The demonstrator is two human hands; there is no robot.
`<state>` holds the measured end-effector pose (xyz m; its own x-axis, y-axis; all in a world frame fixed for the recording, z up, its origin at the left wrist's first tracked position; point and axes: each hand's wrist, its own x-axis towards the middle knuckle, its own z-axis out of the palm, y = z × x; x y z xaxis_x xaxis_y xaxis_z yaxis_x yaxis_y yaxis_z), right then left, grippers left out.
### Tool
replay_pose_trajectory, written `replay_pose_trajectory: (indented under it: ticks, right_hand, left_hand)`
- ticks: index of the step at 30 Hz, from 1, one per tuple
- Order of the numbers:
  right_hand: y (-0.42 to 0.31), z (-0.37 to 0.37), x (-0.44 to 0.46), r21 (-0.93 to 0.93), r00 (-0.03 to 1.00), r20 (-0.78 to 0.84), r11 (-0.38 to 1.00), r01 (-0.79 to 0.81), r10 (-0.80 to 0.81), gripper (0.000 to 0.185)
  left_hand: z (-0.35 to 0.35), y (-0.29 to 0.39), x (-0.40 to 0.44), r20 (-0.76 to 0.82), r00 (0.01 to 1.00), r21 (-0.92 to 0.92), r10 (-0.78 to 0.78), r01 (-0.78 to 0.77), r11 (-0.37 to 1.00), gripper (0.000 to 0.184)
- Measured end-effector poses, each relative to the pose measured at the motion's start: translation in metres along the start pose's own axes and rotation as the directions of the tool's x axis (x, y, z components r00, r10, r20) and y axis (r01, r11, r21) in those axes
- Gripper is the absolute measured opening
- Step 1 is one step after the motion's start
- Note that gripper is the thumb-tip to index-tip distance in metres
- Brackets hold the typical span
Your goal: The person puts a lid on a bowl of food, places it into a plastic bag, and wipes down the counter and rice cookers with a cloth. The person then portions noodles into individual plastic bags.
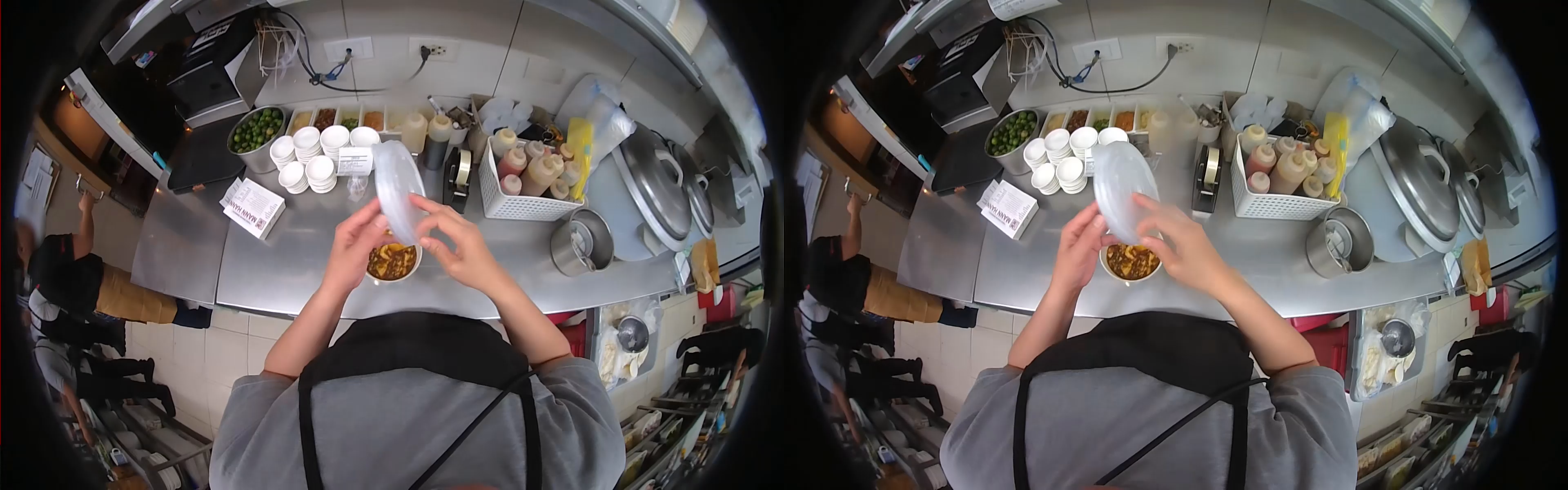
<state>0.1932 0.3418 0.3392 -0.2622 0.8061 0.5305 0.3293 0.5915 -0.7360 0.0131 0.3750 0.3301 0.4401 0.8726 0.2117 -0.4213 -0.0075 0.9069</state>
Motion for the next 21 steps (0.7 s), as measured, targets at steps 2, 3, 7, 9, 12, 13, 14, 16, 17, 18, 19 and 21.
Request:
replay_pose_trajectory:
  ticks: [2,3,7,9,12,13,14,16,17,18,19,21]
  right_hand:
    - [-0.002,0.012,-0.004,0.228,0.986,-0.068,0.964,-0.134,0.153,0.015]
    - [-0.005,0.017,-0.002,0.405,0.964,-0.126,0.899,-0.164,0.233,0.018]
    - [0.028,0.023,-0.011,0.354,0.888,-0.167,0.867,-0.352,0.429,0.024]
    - [0.031,0.030,-0.016,0.362,0.903,-0.187,0.881,-0.303,0.387,0.025]
    - [0.029,0.036,-0.015,0.327,0.924,-0.173,0.904,-0.274,0.342,0.026]
    - [0.026,0.037,-0.013,0.249,0.933,-0.188,0.934,-0.257,0.307,0.026]
    - [0.024,0.038,-0.011,0.169,0.942,-0.201,0.956,-0.238,0.270,0.027]
    - [0.023,0.040,-0.009,0.116,0.948,-0.201,0.967,-0.226,0.246,0.029]
    - [0.023,0.040,-0.008,0.060,0.953,-0.205,0.975,-0.216,0.224,0.031]
    - [0.024,0.040,-0.008,0.062,0.953,-0.203,0.974,-0.217,0.225,0.031]
    - [0.025,0.040,-0.007,0.024,0.960,-0.204,0.981,-0.192,0.193,0.030]
    - [0.026,0.039,-0.007,-0.014,0.965,-0.204,0.985,-0.169,0.163,0.029]
  left_hand:
    - [0.004,-0.013,-0.001,0.041,0.987,0.368,0.155,-0.159,0.916,0.040]
    - [0.005,-0.018,-0.002,0.042,0.989,0.367,0.143,-0.148,0.918,0.040]
    - [0.005,-0.031,-0.010,0.176,0.936,0.731,0.305,-0.332,0.597,0.037]
    - [0.001,-0.031,-0.009,0.011,0.979,0.387,0.204,-0.192,0.902,0.029]
    - [-0.003,-0.021,-0.004,-0.070,0.991,0.222,0.116,-0.098,0.970,0.020]
    - [-0.002,-0.018,-0.004,-0.077,0.990,0.224,0.117,-0.098,0.970,0.020]
    - [-0.001,-0.015,-0.004,-0.087,0.993,0.194,0.079,-0.061,0.979,0.017]
    - [-0.001,-0.015,-0.004,-0.099,0.994,0.164,0.041,-0.024,0.986,0.015]
    - [-0.001,-0.016,-0.004,-0.110,0.994,0.176,0.028,-0.008,0.984,0.014]
    - [-0.002,-0.017,-0.004,-0.119,0.993,0.186,0.015,0.007,0.982,0.013]
    - [-0.002,-0.017,-0.004,-0.122,0.992,0.186,0.013,0.010,0.982,0.013]
    - [-0.003,-0.016,-0.003,-0.126,0.992,0.161,-0.023,0.043,0.986,0.012]
